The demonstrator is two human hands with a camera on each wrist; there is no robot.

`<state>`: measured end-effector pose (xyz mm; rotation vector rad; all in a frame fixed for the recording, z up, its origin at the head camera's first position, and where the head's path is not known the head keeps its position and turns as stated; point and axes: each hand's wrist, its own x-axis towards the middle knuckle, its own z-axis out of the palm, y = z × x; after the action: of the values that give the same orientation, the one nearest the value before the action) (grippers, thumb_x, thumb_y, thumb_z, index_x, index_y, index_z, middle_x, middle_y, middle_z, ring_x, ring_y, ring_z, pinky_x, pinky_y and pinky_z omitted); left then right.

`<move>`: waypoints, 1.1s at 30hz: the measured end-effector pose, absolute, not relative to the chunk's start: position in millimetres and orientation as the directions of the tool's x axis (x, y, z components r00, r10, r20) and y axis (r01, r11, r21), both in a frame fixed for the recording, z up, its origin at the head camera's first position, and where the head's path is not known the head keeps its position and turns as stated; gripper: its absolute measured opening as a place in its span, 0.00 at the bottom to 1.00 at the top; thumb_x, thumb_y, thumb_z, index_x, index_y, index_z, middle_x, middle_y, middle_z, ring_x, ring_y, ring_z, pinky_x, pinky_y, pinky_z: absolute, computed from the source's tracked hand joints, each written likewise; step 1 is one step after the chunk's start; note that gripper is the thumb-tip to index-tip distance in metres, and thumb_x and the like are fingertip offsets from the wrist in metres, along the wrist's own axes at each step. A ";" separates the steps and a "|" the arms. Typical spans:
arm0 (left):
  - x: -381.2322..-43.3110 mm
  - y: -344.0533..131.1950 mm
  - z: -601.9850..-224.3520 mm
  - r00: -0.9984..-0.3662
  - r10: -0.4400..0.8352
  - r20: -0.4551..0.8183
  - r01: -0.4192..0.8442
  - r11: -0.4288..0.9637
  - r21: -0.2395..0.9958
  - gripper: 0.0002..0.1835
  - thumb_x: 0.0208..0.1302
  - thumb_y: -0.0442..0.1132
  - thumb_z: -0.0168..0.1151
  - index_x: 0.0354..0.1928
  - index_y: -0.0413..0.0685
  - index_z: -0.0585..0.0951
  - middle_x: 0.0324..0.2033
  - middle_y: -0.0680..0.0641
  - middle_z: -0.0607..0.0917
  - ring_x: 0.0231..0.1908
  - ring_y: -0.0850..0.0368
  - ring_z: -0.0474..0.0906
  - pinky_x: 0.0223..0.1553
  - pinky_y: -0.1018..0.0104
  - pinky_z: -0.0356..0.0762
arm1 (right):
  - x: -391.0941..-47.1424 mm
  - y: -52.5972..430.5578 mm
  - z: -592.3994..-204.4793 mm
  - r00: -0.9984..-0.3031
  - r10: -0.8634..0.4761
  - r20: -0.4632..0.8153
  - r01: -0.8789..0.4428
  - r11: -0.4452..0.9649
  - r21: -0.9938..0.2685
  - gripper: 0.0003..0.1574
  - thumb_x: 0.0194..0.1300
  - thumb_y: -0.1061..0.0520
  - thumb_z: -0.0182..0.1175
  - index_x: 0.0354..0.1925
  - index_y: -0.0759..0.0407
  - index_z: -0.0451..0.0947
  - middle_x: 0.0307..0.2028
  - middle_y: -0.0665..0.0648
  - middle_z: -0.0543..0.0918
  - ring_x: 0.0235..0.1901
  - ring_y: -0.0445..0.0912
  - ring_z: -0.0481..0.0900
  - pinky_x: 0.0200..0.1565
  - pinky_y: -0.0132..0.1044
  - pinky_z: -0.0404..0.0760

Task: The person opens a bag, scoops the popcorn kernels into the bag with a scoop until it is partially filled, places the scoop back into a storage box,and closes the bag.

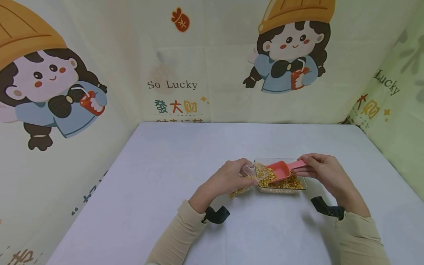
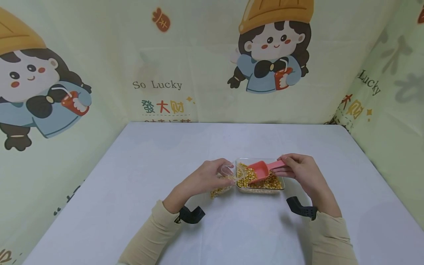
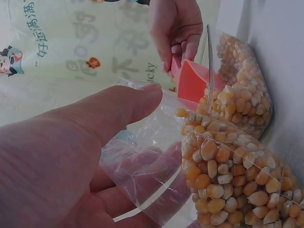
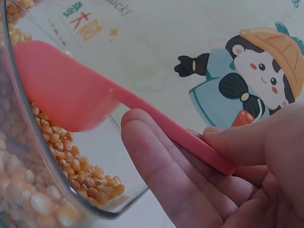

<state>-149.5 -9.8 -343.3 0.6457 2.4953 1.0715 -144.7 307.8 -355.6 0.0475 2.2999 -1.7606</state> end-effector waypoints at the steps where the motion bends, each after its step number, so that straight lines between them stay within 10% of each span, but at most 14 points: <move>1: -149.4 -9.8 -343.1 -0.835 0.533 -0.134 0.269 0.610 0.745 0.27 0.61 0.54 0.69 0.59 0.55 0.76 0.47 0.53 0.84 0.47 0.63 0.79 0.46 0.66 0.78 | -144.8 308.3 -356.2 -0.970 -0.126 -0.209 0.171 0.257 -0.951 0.38 0.77 0.44 0.48 0.67 0.76 0.59 0.38 0.44 0.87 0.41 0.40 0.88 0.47 0.33 0.84; 18: -148.8 -10.0 -342.1 -0.833 0.542 -0.116 0.290 0.605 0.742 0.26 0.61 0.54 0.69 0.58 0.55 0.76 0.45 0.54 0.84 0.46 0.63 0.79 0.45 0.67 0.78 | -148.1 317.7 -366.8 -0.967 -0.167 -0.195 0.184 0.076 -0.980 0.36 0.74 0.48 0.54 0.62 0.78 0.60 0.38 0.48 0.87 0.39 0.41 0.88 0.44 0.33 0.84; 33: -148.8 -9.7 -342.4 -0.835 0.536 -0.123 0.277 0.603 0.748 0.26 0.61 0.54 0.69 0.58 0.55 0.76 0.46 0.53 0.84 0.47 0.63 0.79 0.46 0.67 0.78 | -146.3 325.9 -367.3 -0.969 -0.180 -0.167 0.187 -0.096 -0.978 0.11 0.73 0.51 0.56 0.47 0.56 0.77 0.39 0.51 0.88 0.40 0.45 0.89 0.46 0.37 0.84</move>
<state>-148.8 -9.7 -342.4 0.6571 2.4971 1.0821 -146.3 325.9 -367.3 0.0071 1.9262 -2.1586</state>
